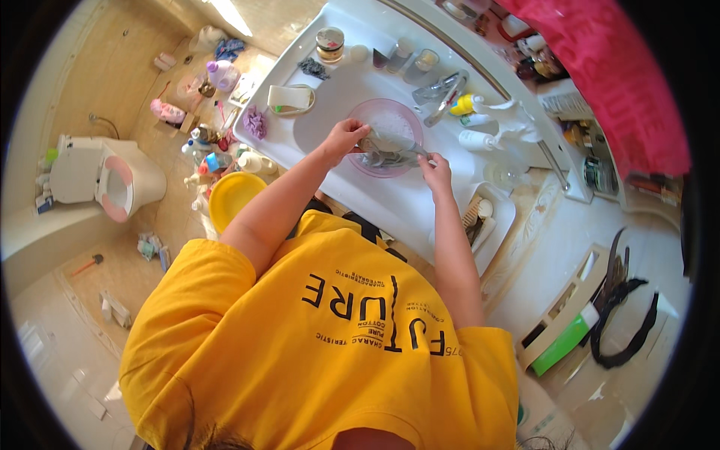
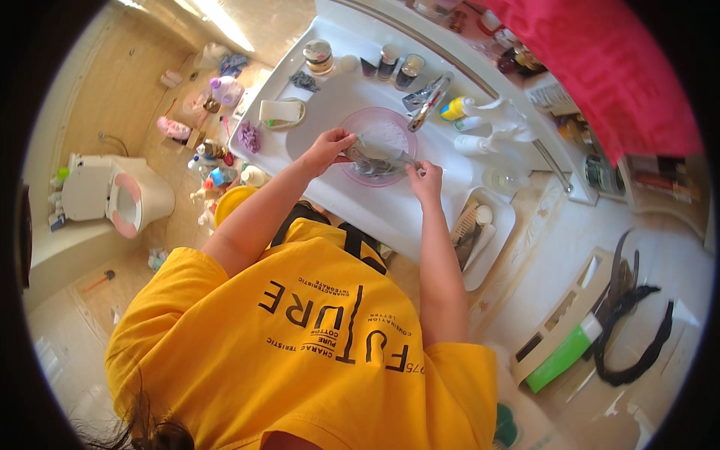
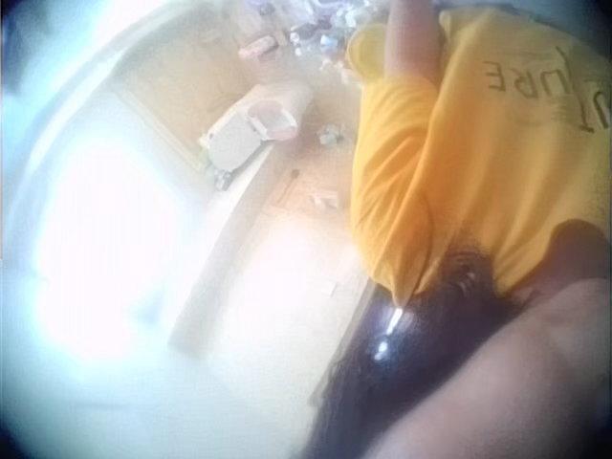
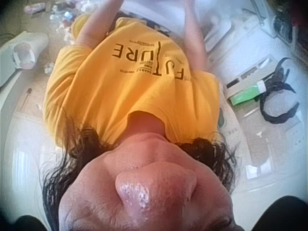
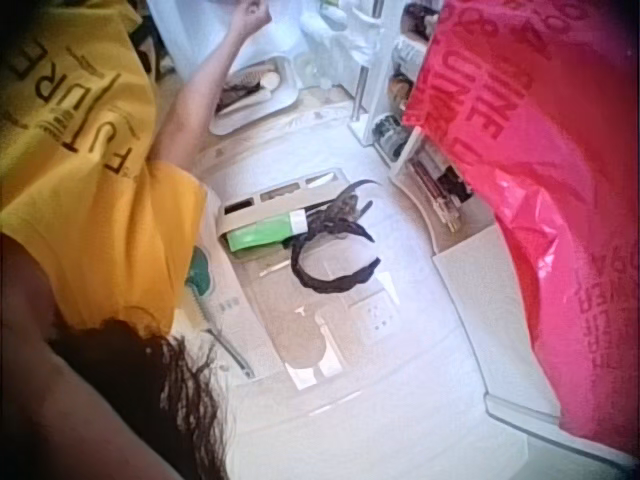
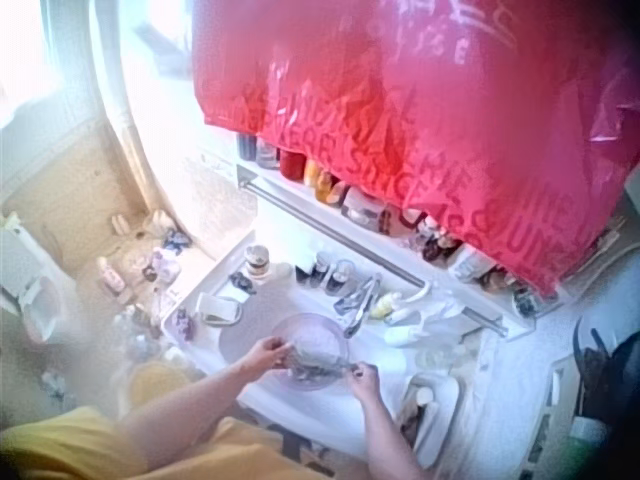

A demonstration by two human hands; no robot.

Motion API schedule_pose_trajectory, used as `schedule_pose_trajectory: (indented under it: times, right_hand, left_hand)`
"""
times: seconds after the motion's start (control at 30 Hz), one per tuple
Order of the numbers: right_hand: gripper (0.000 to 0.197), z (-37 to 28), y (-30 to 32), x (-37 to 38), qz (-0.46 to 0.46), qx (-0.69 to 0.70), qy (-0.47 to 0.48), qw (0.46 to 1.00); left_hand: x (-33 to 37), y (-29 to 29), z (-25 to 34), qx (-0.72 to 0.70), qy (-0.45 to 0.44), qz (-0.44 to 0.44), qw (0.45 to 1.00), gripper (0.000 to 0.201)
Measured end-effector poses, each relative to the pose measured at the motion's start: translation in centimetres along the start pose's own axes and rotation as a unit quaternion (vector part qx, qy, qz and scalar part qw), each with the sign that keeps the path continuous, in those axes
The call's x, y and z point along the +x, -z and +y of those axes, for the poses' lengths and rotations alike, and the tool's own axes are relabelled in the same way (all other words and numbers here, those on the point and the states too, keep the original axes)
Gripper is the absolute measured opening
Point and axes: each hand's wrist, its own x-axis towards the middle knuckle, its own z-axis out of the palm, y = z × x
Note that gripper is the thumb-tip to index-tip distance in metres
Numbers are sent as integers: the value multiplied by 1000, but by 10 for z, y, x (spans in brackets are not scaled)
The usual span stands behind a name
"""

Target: The person washes a grey garment by hand in a pink basin filled with soapy water at a bathroom sink, scrubbing the fabric against itself and squeezing it.

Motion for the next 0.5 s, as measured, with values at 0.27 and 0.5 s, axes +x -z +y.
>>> schedule_pose_trajectory:
  times: [0.27,0.5]
  right_hand:
    - [46,10,-44,51,-33,-32,136,990]
    - [61,23,-103,88,-112,-201,179,956]
  left_hand:
    - [32,10,-66,46,-7,117,992,42]
    - [42,8,-91,29,55,141,988,51]
